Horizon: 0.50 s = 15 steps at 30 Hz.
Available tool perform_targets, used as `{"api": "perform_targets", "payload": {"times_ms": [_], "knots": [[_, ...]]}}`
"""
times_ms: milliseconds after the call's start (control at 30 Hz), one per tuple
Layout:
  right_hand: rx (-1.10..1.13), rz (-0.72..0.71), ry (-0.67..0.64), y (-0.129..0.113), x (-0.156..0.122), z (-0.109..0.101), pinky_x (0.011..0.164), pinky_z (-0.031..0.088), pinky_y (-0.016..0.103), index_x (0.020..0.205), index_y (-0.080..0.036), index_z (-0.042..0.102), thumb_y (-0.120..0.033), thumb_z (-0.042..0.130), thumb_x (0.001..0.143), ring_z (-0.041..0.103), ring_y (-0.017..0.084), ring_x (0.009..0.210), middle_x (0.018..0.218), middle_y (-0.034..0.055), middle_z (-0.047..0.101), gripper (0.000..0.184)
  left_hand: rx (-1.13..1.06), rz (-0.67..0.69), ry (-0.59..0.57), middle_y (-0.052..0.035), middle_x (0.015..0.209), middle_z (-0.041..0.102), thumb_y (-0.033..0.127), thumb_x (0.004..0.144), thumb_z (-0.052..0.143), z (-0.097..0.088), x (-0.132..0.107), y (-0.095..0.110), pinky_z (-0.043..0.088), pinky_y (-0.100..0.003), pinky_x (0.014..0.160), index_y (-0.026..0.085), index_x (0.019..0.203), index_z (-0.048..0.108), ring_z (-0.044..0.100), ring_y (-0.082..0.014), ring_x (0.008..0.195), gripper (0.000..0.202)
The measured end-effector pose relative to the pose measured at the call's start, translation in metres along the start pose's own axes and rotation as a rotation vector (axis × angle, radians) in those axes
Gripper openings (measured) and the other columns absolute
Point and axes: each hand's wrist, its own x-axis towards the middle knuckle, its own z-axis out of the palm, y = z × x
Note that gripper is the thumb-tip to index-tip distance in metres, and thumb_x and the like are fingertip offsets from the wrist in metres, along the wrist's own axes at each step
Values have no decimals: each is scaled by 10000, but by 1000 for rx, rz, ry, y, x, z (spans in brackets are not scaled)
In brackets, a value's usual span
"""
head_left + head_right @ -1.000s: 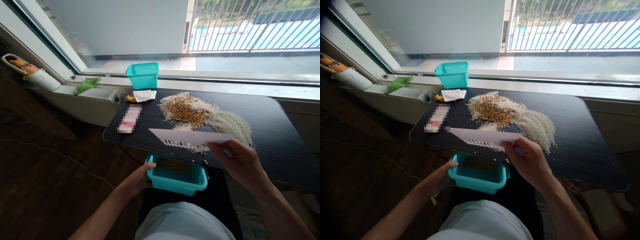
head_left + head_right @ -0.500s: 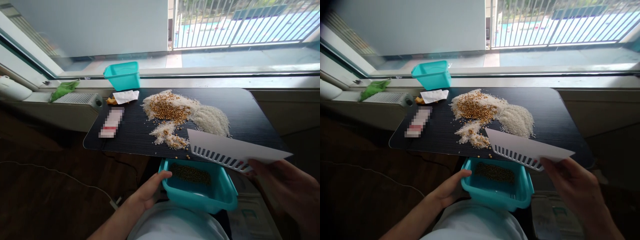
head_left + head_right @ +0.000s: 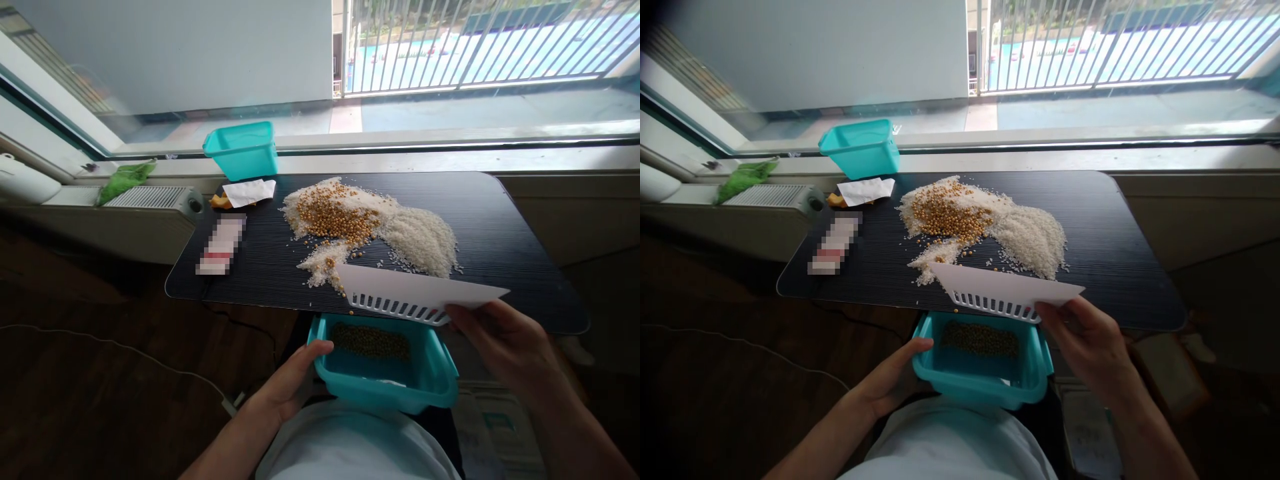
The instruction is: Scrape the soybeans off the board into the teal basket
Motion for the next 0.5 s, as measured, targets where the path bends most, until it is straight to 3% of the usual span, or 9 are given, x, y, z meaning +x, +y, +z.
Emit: {"api": "perform_targets", "payload": {"times_ms": [200,367,500], "knots": [[12,-24,-93,4,2,3,675,610,356,859,-263,764,-504,766,683,710,237,710,774,11,767,298,-10,26,37,-124,1028,717,374,721,713,-8,-1,0,521,-404,849,138,1107,595,664,-281,947,467],[50,-14,-1,5,4,-2,684,615,371,913,-258,766,-496,771,694,720,263,707,843,52,781,324,6,61,38,-131,1059,713,380,729,707,-11,-3,2,520,-403,861,151,1024,602,635,-306,1061,387],[-31,-110,-11,6,10,6,637,604,356,874,-258,759,-473,739,721,706,232,662,765,21,767,265,11,59,44,-129,1085,710,391,711,721,-11,-4,2,525,-393,846,158,1023,607,617,-317,1105,406]]}}
